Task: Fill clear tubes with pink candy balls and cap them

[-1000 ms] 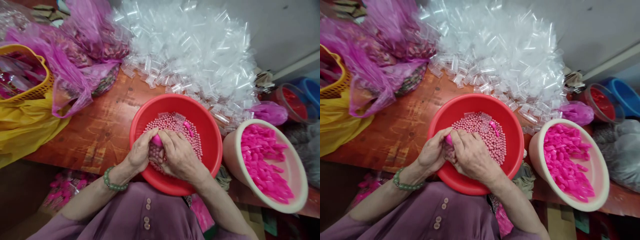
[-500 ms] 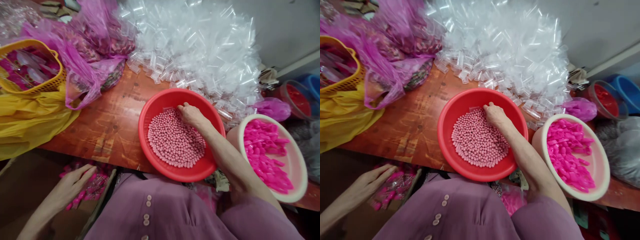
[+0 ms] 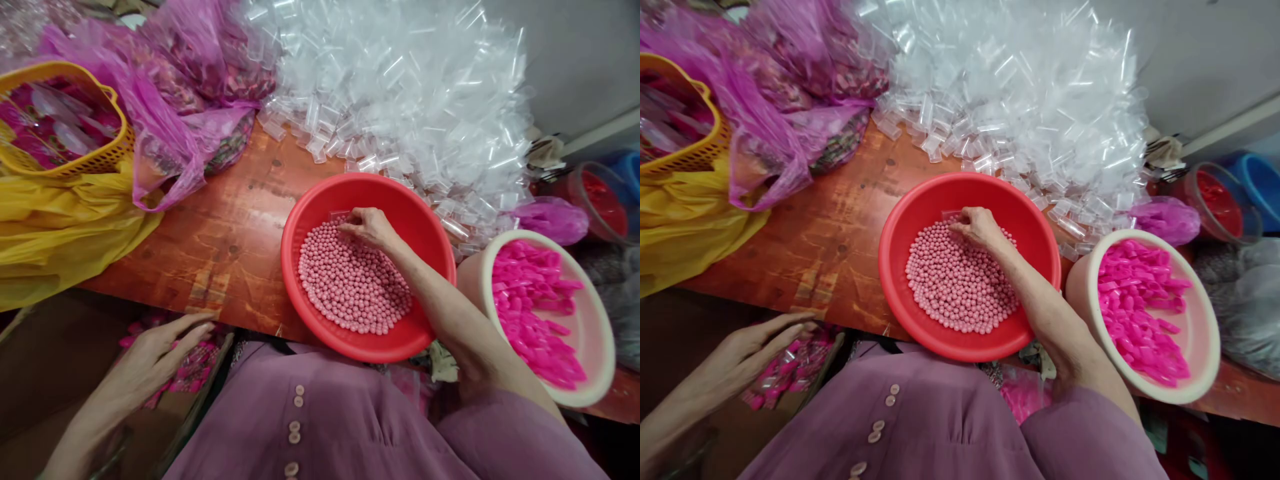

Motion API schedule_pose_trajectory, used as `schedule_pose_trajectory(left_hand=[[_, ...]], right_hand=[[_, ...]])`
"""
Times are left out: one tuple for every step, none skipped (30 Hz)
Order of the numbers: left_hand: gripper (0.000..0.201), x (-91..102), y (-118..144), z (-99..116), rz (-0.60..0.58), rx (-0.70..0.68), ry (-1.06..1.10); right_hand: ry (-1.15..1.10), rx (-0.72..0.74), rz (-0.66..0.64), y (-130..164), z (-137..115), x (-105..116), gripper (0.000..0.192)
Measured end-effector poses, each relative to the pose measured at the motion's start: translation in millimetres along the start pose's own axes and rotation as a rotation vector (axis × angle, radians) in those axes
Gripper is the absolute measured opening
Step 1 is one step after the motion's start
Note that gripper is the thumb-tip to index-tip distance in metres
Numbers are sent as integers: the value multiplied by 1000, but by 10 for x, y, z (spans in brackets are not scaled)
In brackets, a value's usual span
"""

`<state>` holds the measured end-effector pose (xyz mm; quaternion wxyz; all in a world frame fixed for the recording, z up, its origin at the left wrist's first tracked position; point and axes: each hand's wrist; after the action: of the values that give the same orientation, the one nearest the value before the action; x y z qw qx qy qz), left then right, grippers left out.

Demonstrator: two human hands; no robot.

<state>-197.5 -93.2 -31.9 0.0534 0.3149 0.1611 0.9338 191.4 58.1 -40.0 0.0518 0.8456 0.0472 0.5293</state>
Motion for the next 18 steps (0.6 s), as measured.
schedule_pose_trajectory(left_hand=[[37, -49, -31, 150, -44, -9, 24], [39, -97, -56, 285, -63, -31, 52], [39, -143, -75, 402, -69, -62, 80], [37, -186, -88, 502, -64, -94, 102], [35, -224, -95, 587, -51, -125, 121], [31, -257, -99, 658, -32, -150, 137], [28, -287, -101, 720, -8, -170, 153], [26, -313, -104, 773, 22, -185, 171], [23, -339, -109, 820, 55, -197, 188], [21, -364, -119, 862, 89, -210, 205], [18, -391, -135, 900, 117, -234, 218], [16, -421, -157, 934, 140, -267, 226], [15, -455, -183, 964, 158, -310, 231], [14, -492, -213, 992, 170, -361, 233], [14, -532, -245, 1017, 178, -417, 236], [14, -573, -277, 1040, 179, -469, 240], [15, -613, -308, 1059, 176, -514, 246], [16, -652, -336, 1074, 169, -553, 251]], right_hand=[[-11, 9, -55, 22, -18, -17, 22], [-20, 20, -105, 45, -37, -30, 21], [-26, 31, -152, 67, -56, -42, 20], [-30, 42, -193, 86, -74, -51, 18], [-36, 60, -234, 101, -90, -59, 16], [-48, 84, -277, 113, -102, -65, 15], [-67, 110, -314, 122, -111, -68, 13], [-92, 136, -345, 130, -113, -67, 13], [-123, 159, -371, 137, -111, -63, 12], [-157, 179, -389, 145, -105, -53, 13], [-190, 194, -398, 155, -98, -39, 13], [-220, 204, -403, 167, -91, -19, 13], [-246, 217, -416, 181, -86, 5, 14], [-264, 235, -435, 196, -86, 31, 16], [-270, 257, -461, 211, -91, 58, 19], [-263, 285, -489, 224, -100, 81, 22], [-245, 319, -518, 235, -112, 100, 23], [-217, 357, -545, 242, -125, 109, 24]])
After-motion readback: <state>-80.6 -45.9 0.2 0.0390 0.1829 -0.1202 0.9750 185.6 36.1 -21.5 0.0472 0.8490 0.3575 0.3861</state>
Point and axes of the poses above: each hand's wrist, its own y-axis away from the middle knuckle, its own x-axis out of the back of the hand, z = x × y, and after that the axes turned 8 degrees about z, right-handed
